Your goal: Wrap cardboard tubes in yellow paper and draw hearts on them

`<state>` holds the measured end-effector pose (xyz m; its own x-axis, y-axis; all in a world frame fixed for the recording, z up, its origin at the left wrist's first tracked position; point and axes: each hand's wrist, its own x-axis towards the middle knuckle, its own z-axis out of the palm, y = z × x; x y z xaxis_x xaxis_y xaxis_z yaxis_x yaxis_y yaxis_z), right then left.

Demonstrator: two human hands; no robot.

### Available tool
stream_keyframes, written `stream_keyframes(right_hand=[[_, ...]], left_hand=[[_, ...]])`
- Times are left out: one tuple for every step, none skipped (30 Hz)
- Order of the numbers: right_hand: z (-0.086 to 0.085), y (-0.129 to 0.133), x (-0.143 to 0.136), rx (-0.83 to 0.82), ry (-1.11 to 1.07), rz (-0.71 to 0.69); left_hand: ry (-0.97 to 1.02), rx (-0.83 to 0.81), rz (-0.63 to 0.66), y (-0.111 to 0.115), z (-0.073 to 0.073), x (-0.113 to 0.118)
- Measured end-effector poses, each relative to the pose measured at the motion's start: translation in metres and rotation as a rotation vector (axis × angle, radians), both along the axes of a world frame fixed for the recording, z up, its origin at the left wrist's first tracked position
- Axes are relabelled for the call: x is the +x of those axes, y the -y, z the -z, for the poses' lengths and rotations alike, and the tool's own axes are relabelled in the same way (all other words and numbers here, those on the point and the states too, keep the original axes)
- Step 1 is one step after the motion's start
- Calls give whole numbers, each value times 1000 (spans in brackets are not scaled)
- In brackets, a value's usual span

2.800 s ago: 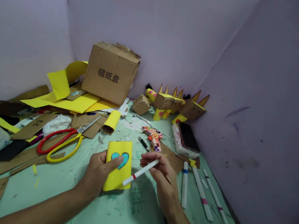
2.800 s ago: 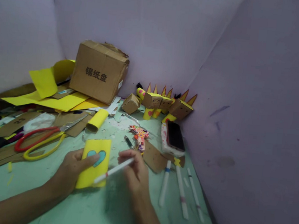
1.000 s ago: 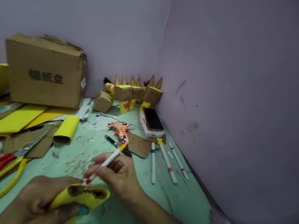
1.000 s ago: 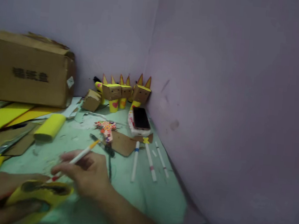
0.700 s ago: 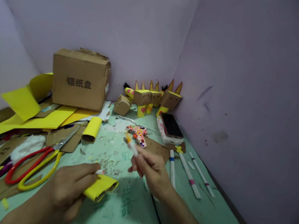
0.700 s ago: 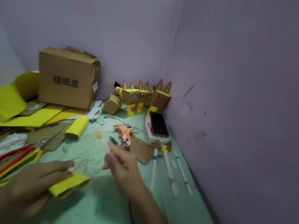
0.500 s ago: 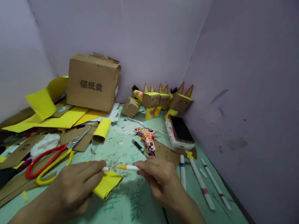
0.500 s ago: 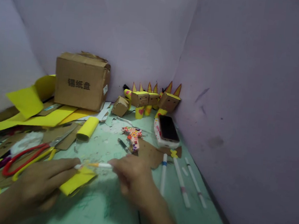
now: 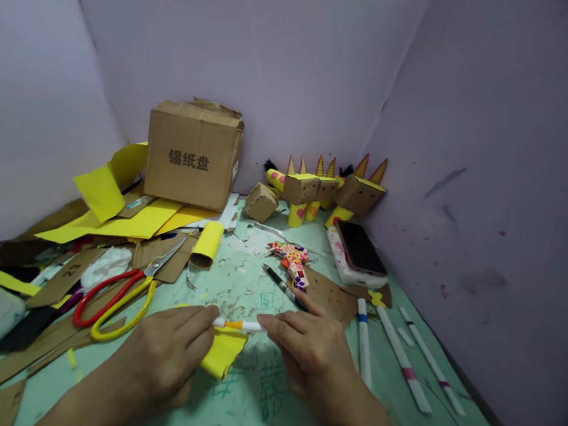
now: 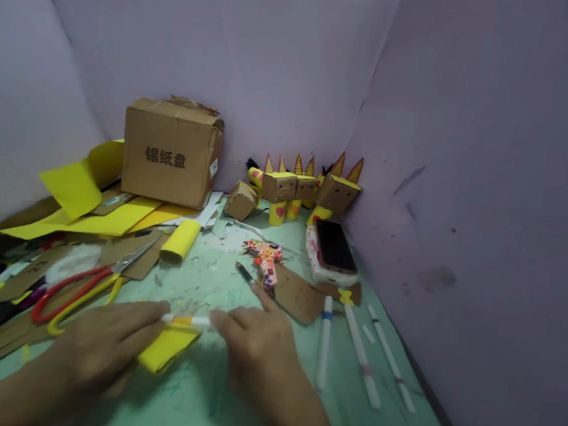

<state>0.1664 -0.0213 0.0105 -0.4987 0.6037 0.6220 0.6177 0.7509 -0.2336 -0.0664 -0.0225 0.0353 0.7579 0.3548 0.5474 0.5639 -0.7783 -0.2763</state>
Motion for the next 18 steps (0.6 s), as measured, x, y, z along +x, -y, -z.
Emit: stream_keyframes(right_hand=[[0,0,-1,7,5,3],[1,0,-1,17,12,8],[1,1,-2,31,19,15],[1,1,-3,51,25,24],[1,1,-5,74,31,31],[1,2,-6,98,31,38],[2,2,-7,119,28,41],[2,3,-8,132,22,42],[2,3,-9,137,15,40],[1,3,-10,135,7,33],[1,3,-11,130,2,23],[2,3,-11,120,-2,14],[2,4,-11,110,-7,4],[2,4,-11,97,-11,-5],[3,4,-10,82,-14,-15],[4,5,-10,69,-13,-23],[5,5,-10,59,-9,-34],[6,6,-10,54,-5,-44]], left_hand=[[4,-8,-2,0,2,0],[9,-15,-4,0,4,1],[10,-23,-8,0,6,1],[7,-35,-21,0,8,2],[-5,-55,-39,0,10,2],[-23,-86,-60,0,11,3],[-43,-122,-80,1,12,3],[-58,-155,-90,1,12,4],[-68,-177,-91,2,11,5],[-68,-176,-82,2,11,5],[-63,-157,-67,3,10,6],[-51,-125,-53,4,10,6],[-33,-91,-35,5,10,6],[-13,-63,-18,6,10,7],[4,-45,-3,7,11,8],[20,-35,10,7,12,9],[28,-31,19,8,13,10],[34,-25,23,8,15,12]])
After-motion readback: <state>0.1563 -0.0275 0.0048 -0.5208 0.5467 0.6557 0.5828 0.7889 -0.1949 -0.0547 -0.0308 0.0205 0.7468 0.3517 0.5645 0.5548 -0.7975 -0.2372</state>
